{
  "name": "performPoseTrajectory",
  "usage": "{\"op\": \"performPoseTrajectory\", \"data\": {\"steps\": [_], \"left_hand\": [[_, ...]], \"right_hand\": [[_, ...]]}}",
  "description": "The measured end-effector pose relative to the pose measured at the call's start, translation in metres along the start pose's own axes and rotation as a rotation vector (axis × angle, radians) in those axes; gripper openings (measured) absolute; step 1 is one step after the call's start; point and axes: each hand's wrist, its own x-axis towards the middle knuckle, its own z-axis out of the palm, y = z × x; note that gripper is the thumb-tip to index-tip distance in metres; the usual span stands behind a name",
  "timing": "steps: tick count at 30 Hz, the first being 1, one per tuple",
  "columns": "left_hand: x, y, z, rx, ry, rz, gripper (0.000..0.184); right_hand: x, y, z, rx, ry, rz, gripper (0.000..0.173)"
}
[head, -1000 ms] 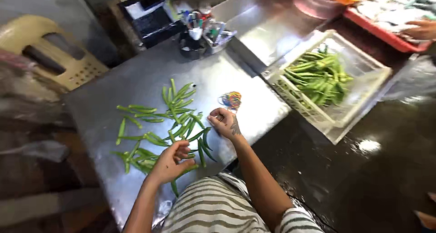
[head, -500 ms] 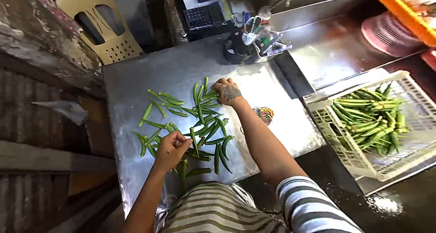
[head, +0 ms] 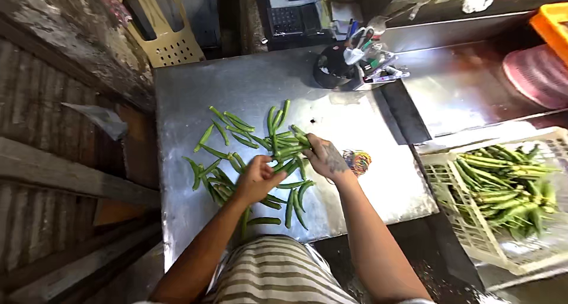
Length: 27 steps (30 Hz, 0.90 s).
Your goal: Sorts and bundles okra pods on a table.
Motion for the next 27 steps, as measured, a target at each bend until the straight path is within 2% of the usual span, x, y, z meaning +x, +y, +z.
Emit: {"op": "performPoseTrajectory", "data": {"steps": [1, 3, 7, 9, 12, 14, 16, 19, 20, 22, 24, 27], "left_hand": [[0.003, 0.002, 0.010, -0.109, 0.016, -0.002, 0.059], [0.011, 0.001, 0.026, -0.335, 0.102, 0.015, 0.047], [0.017, -0.004, 0.028, -0.534, 0.200, 0.048, 0.033], [0.012, -0.005, 0.023, -0.620, 0.203, 0.024, 0.030], [0.003, -0.004, 0.012, -0.745, 0.259, -0.074, 0.035], [-0.002, -0.011, 0.001, -0.787, 0.212, -0.132, 0.037], [-0.010, -0.026, -0.009, -0.768, 0.032, -0.084, 0.038], [-0.026, -0.037, -0.018, -0.819, -0.160, -0.009, 0.053], [-0.031, -0.037, -0.020, -0.869, -0.159, 0.002, 0.050], [-0.040, -0.032, -0.026, -0.984, -0.101, -0.023, 0.033], [-0.046, -0.028, -0.038, -1.046, -0.049, -0.078, 0.040], [-0.060, -0.034, -0.058, -1.189, -0.028, -0.042, 0.050]], "right_hand": [[-0.012, -0.015, 0.010, 0.068, 0.009, -0.007, 0.029], [-0.033, -0.038, 0.028, 0.163, 0.006, -0.014, 0.035], [-0.055, -0.045, 0.052, 0.392, -0.087, -0.028, 0.049], [-0.062, -0.043, 0.058, 0.517, -0.103, -0.032, 0.046], [-0.071, -0.048, 0.052, 0.696, -0.143, 0.031, 0.037], [-0.076, -0.060, 0.046, 0.802, -0.156, 0.085, 0.036], [-0.081, -0.074, 0.038, 0.769, -0.178, 0.044, 0.040], [-0.082, -0.098, 0.024, 0.619, -0.271, -0.174, 0.056], [-0.081, -0.103, 0.022, 0.571, -0.252, -0.214, 0.058], [-0.077, -0.108, 0.020, 0.510, -0.136, -0.198, 0.056], [-0.074, -0.103, 0.019, 0.468, -0.028, -0.146, 0.048], [-0.078, -0.085, 0.030, 0.288, 0.021, -0.143, 0.029]]}}
